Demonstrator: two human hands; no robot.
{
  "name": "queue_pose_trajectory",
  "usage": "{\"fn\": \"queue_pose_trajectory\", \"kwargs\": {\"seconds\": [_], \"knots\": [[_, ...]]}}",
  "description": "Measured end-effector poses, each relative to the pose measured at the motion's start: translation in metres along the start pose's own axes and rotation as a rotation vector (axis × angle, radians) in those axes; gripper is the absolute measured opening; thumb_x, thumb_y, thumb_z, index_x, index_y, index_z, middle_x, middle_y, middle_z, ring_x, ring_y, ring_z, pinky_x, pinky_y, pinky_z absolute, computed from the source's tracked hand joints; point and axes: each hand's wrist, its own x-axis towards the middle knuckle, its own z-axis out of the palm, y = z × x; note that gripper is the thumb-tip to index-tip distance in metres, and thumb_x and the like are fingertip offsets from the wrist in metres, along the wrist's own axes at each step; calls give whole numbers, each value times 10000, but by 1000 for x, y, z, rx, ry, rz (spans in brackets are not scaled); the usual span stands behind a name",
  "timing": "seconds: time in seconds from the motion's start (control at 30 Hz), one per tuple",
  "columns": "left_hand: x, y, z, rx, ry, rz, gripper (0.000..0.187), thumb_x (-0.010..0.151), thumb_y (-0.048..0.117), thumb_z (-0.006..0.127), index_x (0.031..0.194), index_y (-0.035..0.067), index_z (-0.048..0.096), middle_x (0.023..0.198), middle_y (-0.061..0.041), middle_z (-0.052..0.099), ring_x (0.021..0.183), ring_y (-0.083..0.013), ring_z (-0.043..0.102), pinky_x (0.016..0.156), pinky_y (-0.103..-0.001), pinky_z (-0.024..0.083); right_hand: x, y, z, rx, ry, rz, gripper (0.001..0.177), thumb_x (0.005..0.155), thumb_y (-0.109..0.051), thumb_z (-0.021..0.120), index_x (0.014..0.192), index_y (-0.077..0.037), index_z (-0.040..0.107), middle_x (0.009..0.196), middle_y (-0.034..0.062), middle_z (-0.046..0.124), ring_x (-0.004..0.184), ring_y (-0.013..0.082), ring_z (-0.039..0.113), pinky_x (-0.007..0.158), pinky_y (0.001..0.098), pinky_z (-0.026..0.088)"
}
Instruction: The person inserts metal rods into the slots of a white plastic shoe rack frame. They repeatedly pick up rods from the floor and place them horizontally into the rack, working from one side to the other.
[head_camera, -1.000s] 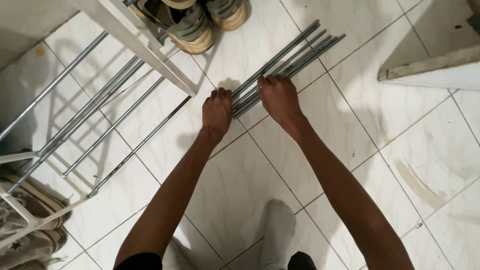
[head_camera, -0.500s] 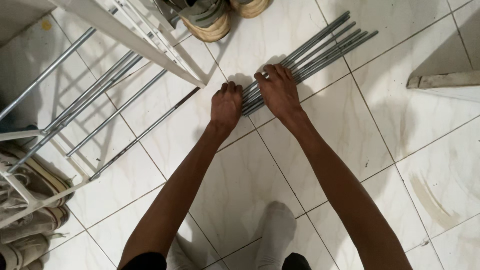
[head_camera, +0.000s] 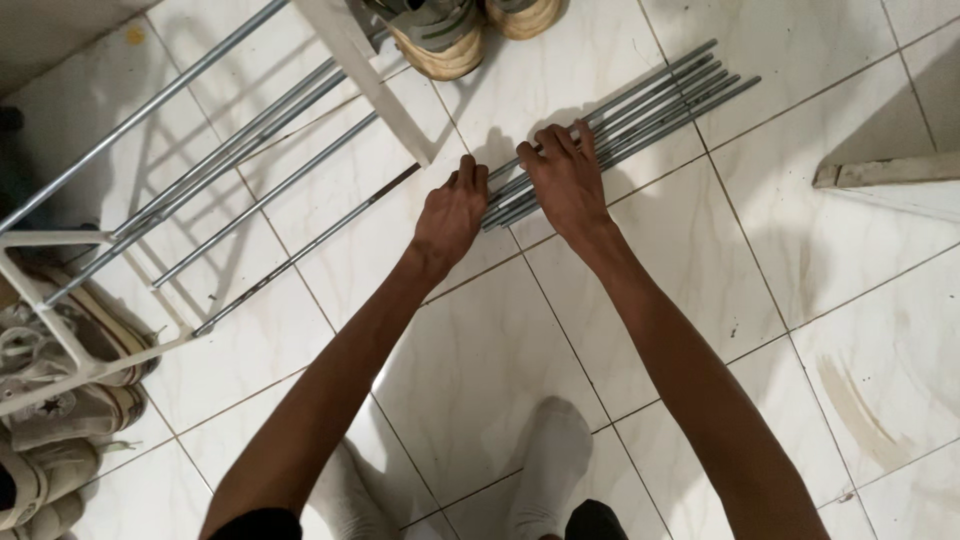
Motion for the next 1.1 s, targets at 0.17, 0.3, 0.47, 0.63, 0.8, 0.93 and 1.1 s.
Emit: {"fn": "queue_pose_trajectory", "kwargs": {"seconds": [0.17,0.3,0.47,0.63,0.8,0.93,1.1], "knots": [[-25,-11,-34,34,116,44,358,768,-96,678,1101,-52,552,1097,-174,557,922,-247,708,592,-308,589,4,-21,-29,57,84,-69,92,958,-97,723,1028,-38,736,1008,129,692,1075,288,658,1165,537,349],[-49,-21,-56,-2,202,25,336,799,-69,663,1122,-50,571,1056,-163,579,899,-262,703,578,-324,583,9,-45,-56,77,82,-133,78,949,-90,742,999,-31,734,915,119,672,962,280,651,1133,513,395],[-84,-38,-74,-56,281,-10,235,880,-23,651,1110,-24,604,1016,-143,631,866,-265,689,666,-362,590,13,-82,-81,165,21,-208,46,960,-65,733,966,-21,720,821,101,629,878,266,628,874,427,497],[-123,-52,-89,-64,365,-82,206,907,-7,658,1110,-19,633,986,-119,638,832,-261,669,680,-369,577,25,-116,-94,207,21,-332,100,943,-92,737,981,-8,700,836,104,624,856,270,614,775,400,513],[-167,-71,-100,-58,452,-203,241,890,-33,643,1130,-6,648,1003,-110,648,853,-263,667,681,-373,568,45,-163,-98,267,31,-456,161,924,-95,737,1041,2,684,917,122,647,892,289,623,796,435,501],[-204,-91,-100,-79,479,-289,207,914,-10,661,1120,13,653,1030,-115,651,928,-271,663,742,-386,578,64,-210,-101,392,-236,-440,253,986,-212,635,1131,-7,663,970,167,676,922,349,648,825,492,516],[-243,-100,-99,-31,521,-345,368,811,-63,651,1174,-4,658,1117,-127,666,1009,-276,649,797,-372,586,87,-258,-105,392,-796,-223,410,1070,-433,458,1165,-71,624,896,199,709,908,401,666,783,547,492]]}}
